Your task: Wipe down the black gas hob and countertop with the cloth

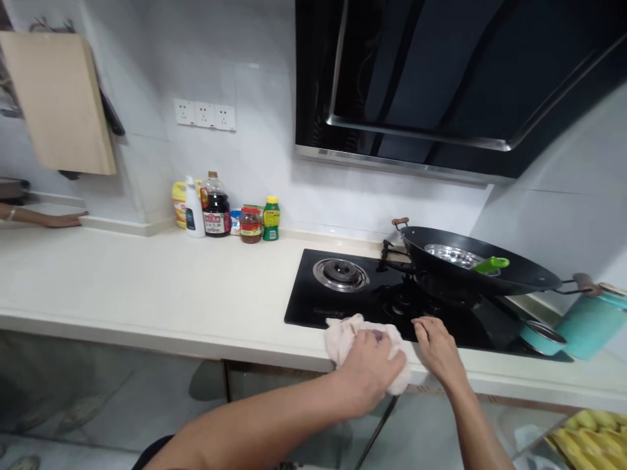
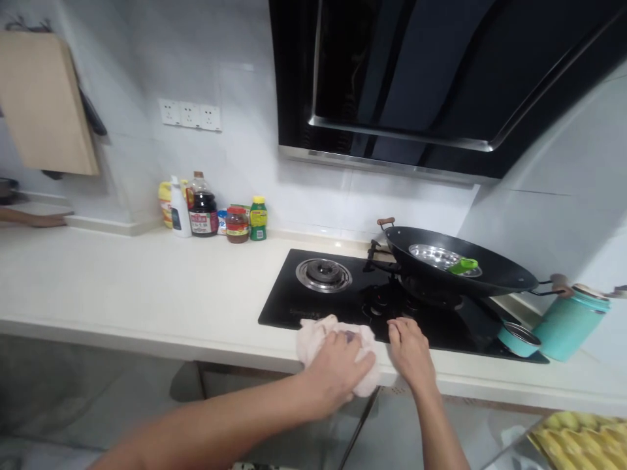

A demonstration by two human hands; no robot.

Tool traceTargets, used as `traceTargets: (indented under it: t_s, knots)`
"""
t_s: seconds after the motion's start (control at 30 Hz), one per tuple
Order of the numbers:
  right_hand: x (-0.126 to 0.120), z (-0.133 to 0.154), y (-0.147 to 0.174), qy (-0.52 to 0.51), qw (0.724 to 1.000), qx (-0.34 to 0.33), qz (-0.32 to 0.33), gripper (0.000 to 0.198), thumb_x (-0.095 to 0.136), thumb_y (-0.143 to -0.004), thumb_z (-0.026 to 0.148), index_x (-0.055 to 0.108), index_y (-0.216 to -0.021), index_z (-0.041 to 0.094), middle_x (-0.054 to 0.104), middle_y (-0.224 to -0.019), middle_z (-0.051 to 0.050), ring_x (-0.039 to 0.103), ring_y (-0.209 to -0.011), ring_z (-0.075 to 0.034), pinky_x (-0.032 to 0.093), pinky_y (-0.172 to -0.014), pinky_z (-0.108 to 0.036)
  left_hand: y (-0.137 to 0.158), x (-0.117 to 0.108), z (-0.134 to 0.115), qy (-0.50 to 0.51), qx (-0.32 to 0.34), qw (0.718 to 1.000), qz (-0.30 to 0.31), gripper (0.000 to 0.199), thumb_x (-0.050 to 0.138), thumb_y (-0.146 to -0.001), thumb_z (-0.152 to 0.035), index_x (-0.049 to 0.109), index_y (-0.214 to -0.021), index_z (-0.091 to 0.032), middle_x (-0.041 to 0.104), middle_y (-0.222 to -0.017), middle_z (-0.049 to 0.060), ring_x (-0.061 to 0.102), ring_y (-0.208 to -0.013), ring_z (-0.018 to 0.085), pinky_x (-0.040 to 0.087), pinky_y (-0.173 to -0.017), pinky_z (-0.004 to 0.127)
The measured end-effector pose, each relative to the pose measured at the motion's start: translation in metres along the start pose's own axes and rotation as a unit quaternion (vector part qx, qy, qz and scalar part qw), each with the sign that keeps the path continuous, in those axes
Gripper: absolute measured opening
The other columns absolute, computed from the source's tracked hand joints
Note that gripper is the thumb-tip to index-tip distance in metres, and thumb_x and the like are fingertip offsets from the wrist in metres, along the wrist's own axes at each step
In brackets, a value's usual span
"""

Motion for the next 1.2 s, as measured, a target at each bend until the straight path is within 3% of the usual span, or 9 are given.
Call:
traceTargets:
  t_s: [0.2,0.3,0.4,0.47,0.6,0.77,0.93,1.1,1.2]
  knots:
    - [0.006,-0.032,-0.008,0.002,1.0,0.023,0.002,0.046,0.033,-0.092,0.044,0.072,-0.104,0.022,0.066,-0.12,-0.012,0.059,-0.119,-0.029,0.044,-0.107,-0.047,-0.036,0.022,-0.032,-0.043,-0.007,0.996,-0.072,0.036,0.054,-0.098,-0.031,0.059,-0.132,-0.021,0.065,-0.12,0.022,0.061,-0.102,0.036,0.039,-0.08,0.052]
    - [0.014,-0.039,-0.01,0.037,0.999,0.022,0.017,0.046,0.035,-0.09,0.043,0.071,-0.108,0.022,0.065,-0.122,-0.012,0.057,-0.123,-0.03,0.045,-0.106,-0.048,-0.032,0.032,-0.034,-0.054,0.005,0.992,-0.11,0.037,0.047,-0.101,-0.03,0.056,-0.137,-0.027,0.067,-0.119,0.02,0.061,-0.101,0.034,0.038,-0.081,0.053]
    - [0.016,-0.042,-0.009,0.059,0.998,0.024,0.031,0.049,0.035,-0.089,0.044,0.071,-0.112,0.02,0.064,-0.126,-0.014,0.057,-0.124,-0.032,0.046,-0.104,-0.05,-0.01,0.03,-0.016,-0.038,0.002,0.993,-0.115,0.038,0.046,-0.102,-0.028,0.053,-0.139,-0.029,0.067,-0.113,0.017,0.061,-0.099,0.032,0.039,-0.082,0.051]
    - [0.016,-0.044,-0.009,0.069,0.997,0.027,0.036,0.051,0.034,-0.088,0.045,0.071,-0.113,0.021,0.063,-0.128,-0.014,0.056,-0.124,-0.033,0.047,-0.104,-0.051,0.016,0.025,0.006,-0.028,-0.011,0.995,-0.093,0.043,0.054,-0.099,-0.032,0.051,-0.141,-0.029,0.066,-0.114,0.016,0.06,-0.099,0.032,0.04,-0.084,0.052]
    - [0.018,-0.052,-0.009,0.086,0.995,0.039,0.04,0.052,0.034,-0.088,0.048,0.071,-0.116,0.024,0.062,-0.132,-0.013,0.056,-0.126,-0.034,0.048,-0.101,-0.055,0.092,0.01,0.061,-0.014,-0.007,0.999,-0.043,0.077,0.076,-0.083,-0.041,0.041,-0.151,-0.029,0.057,-0.137,0.019,0.055,-0.111,0.035,0.041,-0.091,0.053]
    - [0.024,-0.057,-0.01,0.091,0.994,0.037,0.049,0.055,0.032,-0.088,0.051,0.07,-0.117,0.024,0.063,-0.131,-0.014,0.058,-0.123,-0.036,0.05,-0.098,-0.056,0.197,-0.011,0.148,0.04,-0.053,0.997,-0.031,0.065,0.072,-0.086,-0.053,0.053,-0.145,-0.033,0.053,-0.147,0.019,0.051,-0.127,0.038,0.036,-0.105,0.056]
    - [0.026,-0.057,-0.01,0.097,0.993,0.035,0.051,0.056,0.033,-0.088,0.051,0.07,-0.119,0.023,0.062,-0.133,-0.016,0.059,-0.123,-0.038,0.051,-0.095,-0.058,0.276,-0.033,0.227,0.063,-0.152,0.986,0.025,0.064,0.079,-0.076,-0.042,0.062,-0.137,-0.034,0.054,-0.15,0.015,0.048,-0.137,0.037,0.028,-0.116,0.056]
    - [0.029,-0.058,-0.009,0.092,0.995,0.019,0.041,0.056,0.033,-0.088,0.052,0.07,-0.118,0.022,0.063,-0.131,-0.016,0.06,-0.122,-0.038,0.051,-0.097,-0.057,0.329,-0.067,0.264,-0.029,-0.257,0.966,0.011,0.085,0.09,-0.062,-0.031,0.061,-0.14,-0.043,0.047,-0.158,0.011,0.035,-0.147,0.044,0.014,-0.119,0.066]
    - [0.031,-0.059,-0.009,0.082,0.996,0.009,0.034,0.053,0.034,-0.088,0.051,0.07,-0.114,0.024,0.065,-0.128,-0.016,0.062,-0.12,-0.038,0.051,-0.099,-0.057,0.358,-0.077,0.274,-0.097,-0.371,0.924,0.009,0.093,0.091,-0.062,-0.029,0.055,-0.145,-0.047,0.041,-0.162,0.011,0.03,-0.147,0.049,0.016,-0.114,0.072]
Point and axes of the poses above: each hand's wrist, its own y-axis away from the middle knuckle, its own x-axis out of the palm, z = x × y, the point moved 10 cm from there along -y, towards the middle knuckle
